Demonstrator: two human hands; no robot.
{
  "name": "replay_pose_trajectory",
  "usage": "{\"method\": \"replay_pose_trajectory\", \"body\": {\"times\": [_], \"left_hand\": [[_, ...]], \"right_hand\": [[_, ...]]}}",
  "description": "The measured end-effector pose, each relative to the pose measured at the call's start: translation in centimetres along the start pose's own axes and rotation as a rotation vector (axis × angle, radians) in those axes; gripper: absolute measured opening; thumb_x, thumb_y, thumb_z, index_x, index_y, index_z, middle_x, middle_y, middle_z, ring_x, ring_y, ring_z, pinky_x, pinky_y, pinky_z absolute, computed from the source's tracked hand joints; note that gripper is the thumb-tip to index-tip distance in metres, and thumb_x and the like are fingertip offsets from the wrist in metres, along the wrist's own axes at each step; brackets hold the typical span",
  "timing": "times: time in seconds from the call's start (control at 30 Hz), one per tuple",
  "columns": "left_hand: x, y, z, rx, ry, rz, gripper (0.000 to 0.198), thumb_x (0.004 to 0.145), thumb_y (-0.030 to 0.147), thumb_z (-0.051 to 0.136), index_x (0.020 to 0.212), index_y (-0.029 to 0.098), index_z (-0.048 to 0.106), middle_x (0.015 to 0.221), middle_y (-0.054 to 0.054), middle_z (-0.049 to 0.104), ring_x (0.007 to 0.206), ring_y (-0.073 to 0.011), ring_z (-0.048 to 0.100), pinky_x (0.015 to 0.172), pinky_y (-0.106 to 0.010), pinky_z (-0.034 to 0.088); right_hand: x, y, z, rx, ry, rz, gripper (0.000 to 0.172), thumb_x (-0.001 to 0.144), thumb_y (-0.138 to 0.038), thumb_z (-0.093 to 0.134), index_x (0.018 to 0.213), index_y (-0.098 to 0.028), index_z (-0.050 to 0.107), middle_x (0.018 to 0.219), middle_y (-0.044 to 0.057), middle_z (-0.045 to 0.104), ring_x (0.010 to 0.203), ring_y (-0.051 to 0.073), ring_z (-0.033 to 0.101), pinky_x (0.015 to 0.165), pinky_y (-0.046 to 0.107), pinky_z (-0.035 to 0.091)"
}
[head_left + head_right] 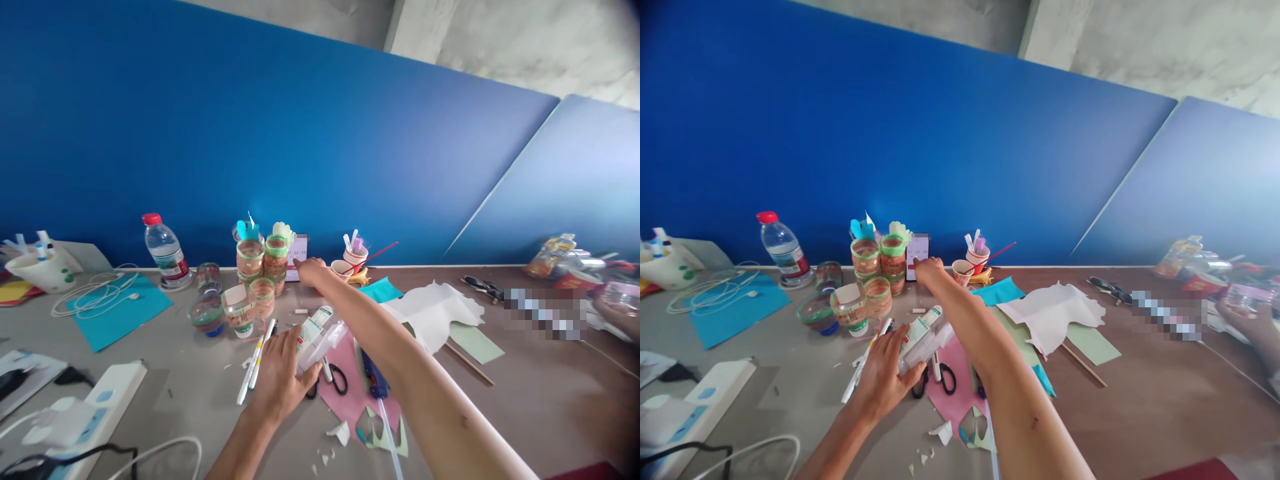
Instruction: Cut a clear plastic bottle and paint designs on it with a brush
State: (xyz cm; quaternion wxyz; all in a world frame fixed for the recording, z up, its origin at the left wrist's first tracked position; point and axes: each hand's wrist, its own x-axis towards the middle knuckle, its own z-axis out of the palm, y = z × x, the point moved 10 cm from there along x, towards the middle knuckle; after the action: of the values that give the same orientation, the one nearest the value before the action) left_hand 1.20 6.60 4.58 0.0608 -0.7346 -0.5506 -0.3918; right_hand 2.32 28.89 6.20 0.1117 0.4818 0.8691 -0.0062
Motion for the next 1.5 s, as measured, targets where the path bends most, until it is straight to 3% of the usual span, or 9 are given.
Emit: {"method": "replay_pose_trajectory", "body": {"times": [0.23, 0.33, 0.47, 0.6, 0.77, 0.9, 1.0, 1.07, 1.5], "left_hand": [[0.3, -0.2, -0.4, -0.021, -0.006, -0.037, 0.054, 0.080, 0.037, 0.061, 0.126, 0.015, 0.043, 0.104, -0.014, 0.065, 0.095, -0.0302, 0.062, 0.081, -0.046, 0.051], [0.2, -0.6, -0.7, -0.054, 0.034, -0.065, 0.054, 0.081, 0.042, 0.059, 0.127, 0.016, 0.044, 0.106, -0.015, 0.065, 0.099, -0.0305, 0.063, 0.082, -0.045, 0.051], [0.1, -1.3, -0.9, -0.119, 0.052, -0.118, 0.055, 0.084, 0.042, 0.057, 0.130, 0.016, 0.043, 0.113, -0.016, 0.064, 0.104, -0.0304, 0.062, 0.086, -0.046, 0.051], [0.1, -1.9, -0.9, -0.184, 0.048, -0.158, 0.056, 0.084, 0.040, 0.056, 0.132, 0.016, 0.040, 0.121, -0.017, 0.061, 0.109, -0.0299, 0.061, 0.090, -0.046, 0.050], [0.1, -1.4, -0.8, -0.126, 0.049, -0.090, 0.055, 0.083, 0.040, 0.058, 0.129, 0.014, 0.043, 0.116, -0.017, 0.064, 0.107, -0.0312, 0.061, 0.088, -0.047, 0.051], [0.0, -0.6, -0.2, -0.043, 0.019, -0.016, 0.056, 0.081, 0.038, 0.060, 0.128, 0.013, 0.044, 0.110, -0.016, 0.065, 0.100, -0.0306, 0.063, 0.084, -0.046, 0.051], [-0.2, 0.1, 0.2, 0.019, 0.012, 0.041, 0.057, 0.078, 0.036, 0.063, 0.128, 0.013, 0.044, 0.109, -0.017, 0.065, 0.098, -0.0316, 0.062, 0.083, -0.047, 0.051], [-0.3, 0.4, 0.3, 0.047, 0.015, 0.063, 0.058, 0.078, 0.034, 0.062, 0.129, 0.013, 0.042, 0.109, -0.017, 0.065, 0.097, -0.0316, 0.061, 0.082, -0.047, 0.051], [0.2, 1.2, 0.2, 0.061, -0.025, 0.070, 0.063, 0.073, 0.028, 0.066, 0.128, 0.012, 0.039, 0.106, -0.016, 0.064, 0.093, -0.0308, 0.059, 0.079, -0.047, 0.050]], "right_hand": [[-7.6, 1.4, -5.9, 0.195, 0.310, -0.053, 0.041, 0.093, -0.023, 0.038, 0.132, -0.021, 0.054, 0.129, 0.011, 0.062, 0.115, 0.023, 0.059, 0.090, 0.031, 0.046], [-13.9, 4.3, -7.7, 0.593, 0.645, -0.014, 0.040, 0.090, -0.022, 0.042, 0.123, -0.015, 0.061, 0.109, 0.010, 0.070, 0.096, 0.020, 0.064, 0.082, 0.029, 0.047], [-21.5, 9.0, -4.9, 1.134, 0.949, 0.143, 0.030, 0.083, -0.032, 0.049, 0.096, -0.016, 0.071, 0.072, 0.003, 0.066, 0.063, 0.015, 0.055, 0.060, 0.027, 0.043], [-24.4, 11.2, -2.3, 1.382, 1.057, 0.216, 0.025, 0.078, -0.033, 0.053, 0.084, -0.015, 0.070, 0.058, -0.002, 0.054, 0.055, 0.012, 0.047, 0.053, 0.025, 0.038], [-21.2, 11.0, -5.3, 1.076, 0.983, 0.192, 0.029, 0.083, -0.030, 0.048, 0.089, -0.016, 0.072, 0.068, 0.002, 0.065, 0.056, 0.014, 0.052, 0.056, 0.027, 0.040], [-14.5, 6.0, -7.5, 0.558, 0.763, -0.006, 0.033, 0.087, -0.018, 0.043, 0.102, -0.017, 0.072, 0.102, 0.010, 0.071, 0.096, 0.021, 0.062, 0.088, 0.032, 0.043], [-8.7, 2.3, -4.3, 0.150, 0.373, -0.022, 0.041, 0.087, -0.016, 0.043, 0.124, -0.021, 0.061, 0.116, 0.012, 0.066, 0.109, 0.026, 0.057, 0.092, 0.036, 0.041], [-6.4, 1.1, -2.7, 0.092, 0.272, -0.019, 0.046, 0.083, -0.015, 0.049, 0.127, -0.023, 0.058, 0.117, 0.013, 0.066, 0.110, 0.029, 0.056, 0.089, 0.039, 0.043], [2.0, 0.4, 2.2, -0.026, 0.085, 0.032, 0.078, 0.079, -0.015, 0.058, 0.150, -0.020, 0.026, 0.129, 0.022, 0.058, 0.122, 0.033, 0.050, 0.092, 0.042, 0.039]]}}
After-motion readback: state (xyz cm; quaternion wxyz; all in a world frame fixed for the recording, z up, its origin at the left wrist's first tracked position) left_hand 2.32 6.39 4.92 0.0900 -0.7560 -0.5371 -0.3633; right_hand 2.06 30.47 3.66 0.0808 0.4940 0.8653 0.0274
